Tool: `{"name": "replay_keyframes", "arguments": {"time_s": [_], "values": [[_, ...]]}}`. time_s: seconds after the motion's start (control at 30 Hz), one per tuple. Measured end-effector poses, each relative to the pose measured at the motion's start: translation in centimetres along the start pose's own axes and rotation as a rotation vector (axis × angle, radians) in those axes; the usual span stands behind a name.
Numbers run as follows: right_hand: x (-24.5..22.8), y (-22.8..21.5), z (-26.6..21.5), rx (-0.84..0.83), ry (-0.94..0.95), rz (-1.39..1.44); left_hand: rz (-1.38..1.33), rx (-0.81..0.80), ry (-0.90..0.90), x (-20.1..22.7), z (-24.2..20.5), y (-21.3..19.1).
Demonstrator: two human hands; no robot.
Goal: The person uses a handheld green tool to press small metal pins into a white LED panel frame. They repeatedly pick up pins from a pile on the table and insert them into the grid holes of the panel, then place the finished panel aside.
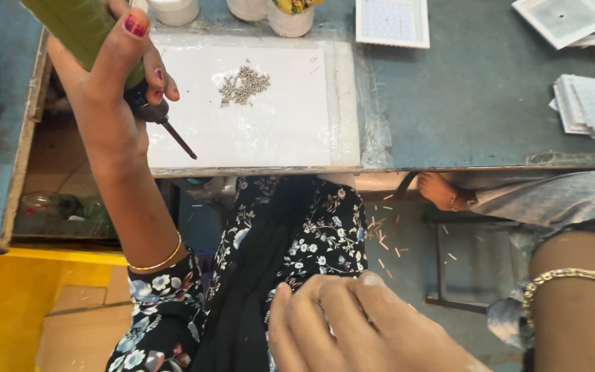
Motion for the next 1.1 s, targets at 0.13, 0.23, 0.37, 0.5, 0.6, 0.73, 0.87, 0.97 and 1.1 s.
{"name": "replay_keyframes", "arguments": {"time_s": [0.13,0.23,0.37,0.5,0.6,0.73,0.87,0.97,1.1], "values": [[0.0,0.6,-0.4,-0.058,0.033,-0.023,-0.048,0.052,-0.010,-1.9,-0.2,-1.8],[0.1,1.3,-1.3,-0.127,0.084,-0.042,-0.095,0.101,-0.004,-2.1,-0.6,-3.6],[-0.1,1.9,-2.6,-0.189,0.202,-0.034,-0.118,0.134,0.009,-3.1,-0.5,-4.1],[1.3,0.9,-3.6,-0.226,0.231,-0.029,-0.064,0.206,-0.061,-4.7,-0.7,-5.4],[1.4,0.4,-2.7,-0.199,0.114,-0.024,-0.016,0.207,-0.010,-3.9,-1.4,-5.7],[1.2,0.0,-1.3,-0.166,0.127,-0.052,0.047,0.165,0.011,-3.2,-1.9,-4.5],[1.7,-0.4,1.0,-0.101,0.070,-0.063,0.004,0.233,-0.077,-4.8,-3.1,-6.6],[7.3,5.6,0.3,-0.351,0.196,0.448,0.007,0.193,-0.102,-5.3,-3.7,-6.9],[24.5,15.1,-6.2,0.126,0.661,0.215,0.030,0.187,-0.092,-3.9,-4.9,-6.5]]}}
Point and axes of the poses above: each hand's wrist, its own z-axis towards the middle knuckle, its own y-axis out of the palm, x = y × z, the point moved 10 cm from there along z, towards the middle knuckle, and after that the axes turned 11 degrees about -y, right-handed, at the moved point
